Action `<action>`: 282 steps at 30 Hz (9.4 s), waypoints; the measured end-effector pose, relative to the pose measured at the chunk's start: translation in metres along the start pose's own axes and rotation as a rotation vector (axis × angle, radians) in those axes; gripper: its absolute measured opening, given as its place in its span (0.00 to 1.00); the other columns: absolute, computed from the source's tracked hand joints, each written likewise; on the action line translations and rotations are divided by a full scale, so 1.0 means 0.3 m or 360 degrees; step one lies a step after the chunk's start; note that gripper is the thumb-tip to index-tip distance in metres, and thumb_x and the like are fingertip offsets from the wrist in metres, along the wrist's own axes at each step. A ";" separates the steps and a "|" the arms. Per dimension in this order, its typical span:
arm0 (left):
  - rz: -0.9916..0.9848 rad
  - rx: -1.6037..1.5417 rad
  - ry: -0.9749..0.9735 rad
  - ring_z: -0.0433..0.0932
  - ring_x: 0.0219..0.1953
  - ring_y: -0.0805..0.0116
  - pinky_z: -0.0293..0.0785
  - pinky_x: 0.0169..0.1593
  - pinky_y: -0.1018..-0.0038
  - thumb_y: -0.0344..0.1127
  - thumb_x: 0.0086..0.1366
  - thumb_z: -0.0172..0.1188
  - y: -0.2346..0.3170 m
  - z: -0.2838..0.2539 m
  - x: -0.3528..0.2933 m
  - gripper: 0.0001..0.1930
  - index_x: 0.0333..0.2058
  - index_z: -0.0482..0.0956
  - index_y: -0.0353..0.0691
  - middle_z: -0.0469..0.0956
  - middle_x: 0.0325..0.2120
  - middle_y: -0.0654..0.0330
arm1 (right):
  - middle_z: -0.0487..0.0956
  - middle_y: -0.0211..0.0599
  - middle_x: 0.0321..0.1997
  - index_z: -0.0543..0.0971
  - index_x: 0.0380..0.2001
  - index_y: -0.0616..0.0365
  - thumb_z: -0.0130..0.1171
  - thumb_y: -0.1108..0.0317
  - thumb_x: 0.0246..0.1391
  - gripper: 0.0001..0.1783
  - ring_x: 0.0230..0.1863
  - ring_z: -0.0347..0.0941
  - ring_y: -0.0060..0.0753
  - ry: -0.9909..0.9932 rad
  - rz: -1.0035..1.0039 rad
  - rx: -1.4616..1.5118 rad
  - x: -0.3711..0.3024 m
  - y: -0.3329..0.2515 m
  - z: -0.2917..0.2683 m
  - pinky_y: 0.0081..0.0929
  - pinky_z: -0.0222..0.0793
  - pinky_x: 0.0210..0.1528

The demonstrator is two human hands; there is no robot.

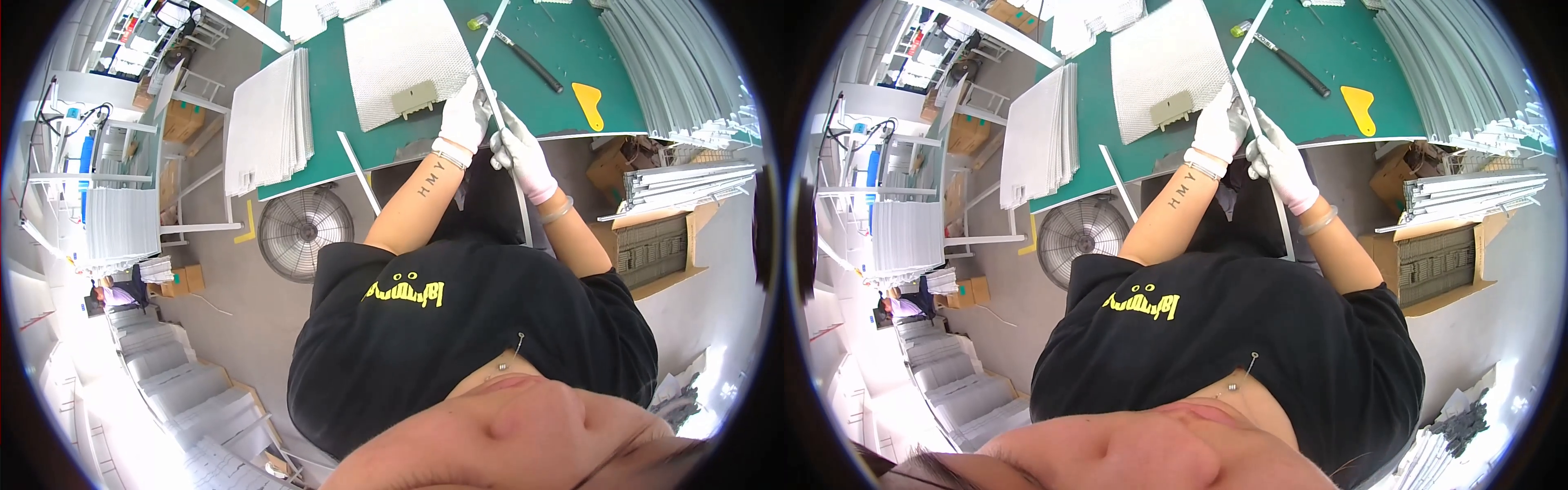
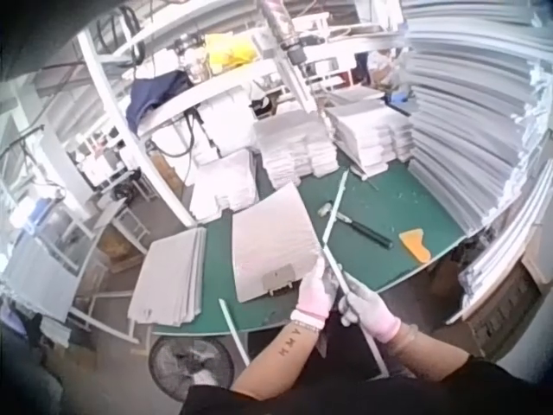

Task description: Assembling metal mesh air filters by fitting mesh sheets into aluminum frames and securing them with an electric drill.

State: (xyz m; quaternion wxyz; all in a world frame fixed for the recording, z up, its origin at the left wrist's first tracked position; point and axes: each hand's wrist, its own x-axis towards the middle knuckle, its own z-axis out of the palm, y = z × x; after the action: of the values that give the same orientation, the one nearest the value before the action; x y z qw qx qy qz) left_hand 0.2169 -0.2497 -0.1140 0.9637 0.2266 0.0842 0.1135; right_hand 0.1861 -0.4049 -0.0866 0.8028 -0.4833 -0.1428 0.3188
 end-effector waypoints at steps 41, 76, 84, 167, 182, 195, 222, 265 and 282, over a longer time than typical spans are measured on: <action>0.0350 0.1075 -0.0077 0.77 0.44 0.74 0.75 0.49 0.76 0.32 0.69 0.60 0.622 -0.072 -0.331 0.30 0.66 0.62 0.29 0.78 0.50 0.57 | 0.68 0.24 0.30 0.71 0.48 0.59 0.58 0.65 0.65 0.13 0.29 0.65 0.17 -0.0169 0.0106 -0.0278 0.301 -0.164 -0.073 0.27 0.73 0.39; 0.1672 0.1743 0.0000 0.67 0.26 0.84 0.66 0.31 0.82 0.23 0.60 0.69 0.923 0.316 -0.346 0.10 0.28 0.75 0.40 0.72 0.22 0.71 | 0.65 0.17 0.20 0.67 0.22 0.52 0.66 0.72 0.59 0.18 0.22 0.57 0.10 0.0096 -0.1337 -0.0707 0.309 -0.537 0.334 0.16 0.55 0.23; 0.1726 0.2169 0.0138 0.65 0.23 0.84 0.64 0.27 0.81 0.24 0.61 0.69 0.861 0.250 -0.286 0.13 0.24 0.71 0.40 0.68 0.19 0.72 | 0.74 0.22 0.29 0.76 0.34 0.60 0.62 0.72 0.61 0.05 0.30 0.65 0.11 0.0254 -0.1180 -0.0938 0.332 -0.471 0.295 0.16 0.64 0.33; -0.0301 0.2685 -0.1780 0.62 0.69 0.51 0.55 0.72 0.57 0.50 0.74 0.42 0.505 0.039 -0.049 0.31 0.66 0.65 0.34 0.69 0.64 0.47 | 0.79 0.58 0.40 0.70 0.46 0.68 0.54 0.50 0.67 0.26 0.36 0.79 0.50 -0.1290 -0.1670 -0.0922 -0.112 -0.503 0.144 0.46 0.79 0.33; 0.1837 0.1719 -0.0596 0.76 0.23 0.63 0.78 0.28 0.61 0.37 0.68 0.64 0.847 0.320 -0.426 0.12 0.36 0.71 0.38 0.75 0.25 0.56 | 0.82 0.49 0.33 0.79 0.38 0.66 0.57 0.64 0.66 0.13 0.35 0.77 0.38 -0.0696 -0.1598 -0.0810 0.252 -0.636 0.301 0.26 0.72 0.33; 0.0789 0.2124 -0.1624 0.82 0.39 0.58 0.78 0.42 0.61 0.38 0.60 0.60 0.767 0.212 -0.519 0.11 0.38 0.84 0.40 0.82 0.38 0.59 | 0.61 0.24 0.11 0.57 0.09 0.47 0.58 0.54 0.62 0.32 0.08 0.58 0.20 -0.1696 -0.2026 -0.0318 0.175 -0.534 0.185 0.24 0.45 0.10; 0.1654 0.2432 -0.0253 0.80 0.34 0.65 0.76 0.40 0.71 0.25 0.60 0.64 0.967 0.323 -0.323 0.08 0.39 0.83 0.31 0.83 0.32 0.57 | 0.81 0.44 0.46 0.78 0.58 0.58 0.63 0.78 0.54 0.26 0.44 0.78 0.42 -0.1136 -0.1506 -0.2498 0.308 -1.027 0.361 0.32 0.74 0.51; 0.2668 0.2398 0.0616 0.78 0.36 0.68 0.75 0.41 0.74 0.26 0.70 0.55 0.871 0.273 -0.193 0.14 0.51 0.77 0.28 0.81 0.36 0.55 | 0.83 0.48 0.48 0.79 0.56 0.59 0.56 0.73 0.58 0.22 0.48 0.79 0.49 -0.1326 -0.1291 -0.2433 0.404 -0.904 0.641 0.35 0.72 0.55; 0.2086 0.1751 0.0222 0.74 0.37 0.78 0.71 0.44 0.80 0.24 0.68 0.56 0.907 0.299 -0.240 0.13 0.50 0.78 0.35 0.78 0.38 0.64 | 0.82 0.45 0.51 0.77 0.57 0.57 0.64 0.72 0.53 0.26 0.51 0.79 0.35 -0.1522 -0.0890 -0.2260 0.473 -0.864 0.771 0.31 0.74 0.56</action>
State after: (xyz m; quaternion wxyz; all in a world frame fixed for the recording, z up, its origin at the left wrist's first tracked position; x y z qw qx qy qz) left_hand 0.1177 -0.0684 0.0971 0.4491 0.6572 0.0383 0.6041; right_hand 0.2659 -0.2396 0.2407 0.2181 -0.6290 -0.7372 0.1156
